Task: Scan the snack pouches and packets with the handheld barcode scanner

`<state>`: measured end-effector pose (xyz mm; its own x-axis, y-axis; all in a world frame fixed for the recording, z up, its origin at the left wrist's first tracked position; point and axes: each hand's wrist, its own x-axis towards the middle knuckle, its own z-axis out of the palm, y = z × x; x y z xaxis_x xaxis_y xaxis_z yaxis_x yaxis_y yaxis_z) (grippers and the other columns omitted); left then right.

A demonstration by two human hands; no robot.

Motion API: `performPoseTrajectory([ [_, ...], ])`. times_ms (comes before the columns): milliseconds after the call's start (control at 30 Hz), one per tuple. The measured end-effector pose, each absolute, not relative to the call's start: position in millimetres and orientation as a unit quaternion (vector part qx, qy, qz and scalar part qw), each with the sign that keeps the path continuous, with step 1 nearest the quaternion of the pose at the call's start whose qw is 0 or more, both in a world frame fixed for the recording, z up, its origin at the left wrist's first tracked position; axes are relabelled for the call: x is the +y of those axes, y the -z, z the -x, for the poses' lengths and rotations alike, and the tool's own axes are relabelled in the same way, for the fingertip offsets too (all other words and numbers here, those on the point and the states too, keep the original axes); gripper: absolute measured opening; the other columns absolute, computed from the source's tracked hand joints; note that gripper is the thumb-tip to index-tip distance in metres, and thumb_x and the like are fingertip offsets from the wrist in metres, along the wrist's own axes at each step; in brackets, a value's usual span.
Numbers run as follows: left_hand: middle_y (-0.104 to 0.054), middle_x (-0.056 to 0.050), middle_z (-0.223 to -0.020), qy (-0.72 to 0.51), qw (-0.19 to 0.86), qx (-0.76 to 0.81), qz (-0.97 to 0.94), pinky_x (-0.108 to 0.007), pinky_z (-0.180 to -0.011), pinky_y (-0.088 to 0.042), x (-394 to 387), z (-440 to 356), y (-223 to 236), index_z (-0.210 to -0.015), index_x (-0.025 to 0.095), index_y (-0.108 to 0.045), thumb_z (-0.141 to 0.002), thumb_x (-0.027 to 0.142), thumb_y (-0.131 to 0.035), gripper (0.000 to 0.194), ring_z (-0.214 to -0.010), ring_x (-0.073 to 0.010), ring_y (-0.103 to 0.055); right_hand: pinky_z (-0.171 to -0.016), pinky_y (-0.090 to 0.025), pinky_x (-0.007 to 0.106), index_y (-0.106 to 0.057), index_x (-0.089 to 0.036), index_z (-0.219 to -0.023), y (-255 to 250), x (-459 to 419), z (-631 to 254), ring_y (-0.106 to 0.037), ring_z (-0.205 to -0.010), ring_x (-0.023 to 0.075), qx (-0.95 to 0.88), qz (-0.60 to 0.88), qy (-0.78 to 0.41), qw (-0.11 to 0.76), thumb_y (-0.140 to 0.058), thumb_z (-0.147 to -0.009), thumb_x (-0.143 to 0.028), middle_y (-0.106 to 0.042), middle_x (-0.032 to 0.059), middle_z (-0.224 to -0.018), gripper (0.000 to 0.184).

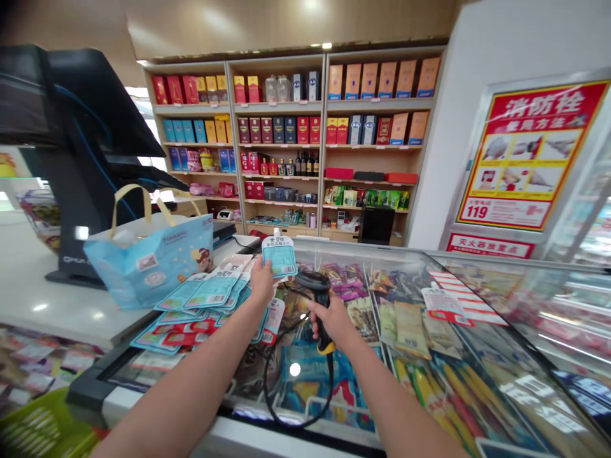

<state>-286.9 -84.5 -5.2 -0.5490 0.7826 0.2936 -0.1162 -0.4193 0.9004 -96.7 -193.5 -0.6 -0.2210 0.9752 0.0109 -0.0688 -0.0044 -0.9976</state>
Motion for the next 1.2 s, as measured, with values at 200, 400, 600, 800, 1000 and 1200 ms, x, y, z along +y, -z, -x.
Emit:
performPoseTrajectory([
  [200, -0.064, -0.001, -0.082, -0.751, 0.364, 0.447, -0.323, -0.027, -0.061, -0.055, -86, 285, 7, -0.105, 0.018, -0.058, -0.082, 0.017, -0.048, 0.025, -0.064, -0.0112, -0.062, -0.036, -0.042, 0.024, -0.048, -0.02, -0.069, -1, -197, 98, -0.046, -0.035, 0.0098, -0.547, 0.407, -0.568, 0.461, -0.067, -0.064, -0.045, -0.05, -0.0066, -0.045, 0.032],
  [400, -0.064, 0.0, -0.079, -0.751, 0.382, 0.437, -0.314, -0.027, -0.06, -0.054, -88, 283, 6, -0.102, 0.018, -0.057, -0.081, 0.014, -0.045, 0.024, -0.059, -0.0104, -0.06, -0.035, -0.041, 0.023, -0.048, -0.02, -0.074, -1, -200, 98, -0.044, -0.034, 0.009, -0.546, 0.414, -0.576, 0.445, -0.067, -0.064, -0.047, -0.05, -0.0072, -0.046, 0.034],
  [600, -0.065, 0.0, -0.079, -0.756, 0.375, 0.435, -0.313, -0.025, -0.066, -0.053, -89, 281, 6, -0.096, 0.017, -0.06, -0.079, 0.013, -0.049, 0.02, -0.066, -0.0112, -0.062, -0.035, -0.043, 0.023, -0.05, -0.019, -0.078, 2, -200, 99, -0.044, -0.035, 0.0083, -0.548, 0.405, -0.586, 0.438, -0.067, -0.063, -0.047, -0.05, -0.0078, -0.049, 0.037],
  [800, -0.065, 0.0, -0.076, -0.736, 0.377, 0.458, -0.326, -0.026, -0.061, -0.053, -90, 282, 7, -0.099, 0.018, -0.058, -0.081, 0.019, -0.049, 0.021, -0.063, -0.0127, -0.062, -0.034, -0.044, 0.022, -0.049, -0.019, -0.075, -1, -200, 100, -0.044, -0.035, 0.0079, -0.543, 0.414, -0.58, 0.444, -0.068, -0.062, -0.047, -0.05, -0.008, -0.047, 0.036],
  [1000, -0.066, -0.002, -0.08, -0.725, 0.359, 0.479, -0.34, -0.027, -0.064, -0.055, -91, 281, 4, -0.096, 0.018, -0.059, -0.082, 0.02, -0.05, 0.017, -0.072, -0.0147, -0.064, -0.032, -0.043, 0.021, -0.05, -0.019, -0.07, 5, -195, 104, -0.046, -0.033, 0.0087, -0.55, 0.426, -0.572, 0.435, -0.067, -0.065, -0.043, -0.05, -0.0073, -0.044, 0.03],
  [1200, -0.063, -0.001, -0.074, -0.707, 0.439, 0.469, -0.296, -0.03, -0.061, -0.056, -102, 257, -6, -0.1, 0.019, -0.058, -0.082, 0.013, -0.046, 0.022, -0.061, -0.0124, -0.063, -0.033, -0.042, 0.02, -0.048, -0.018, -0.059, -8, -194, 85, -0.044, -0.03, 0.0087, -0.49, 0.471, -0.593, 0.432, -0.062, -0.076, -0.038, -0.048, -0.0045, -0.037, 0.029],
])
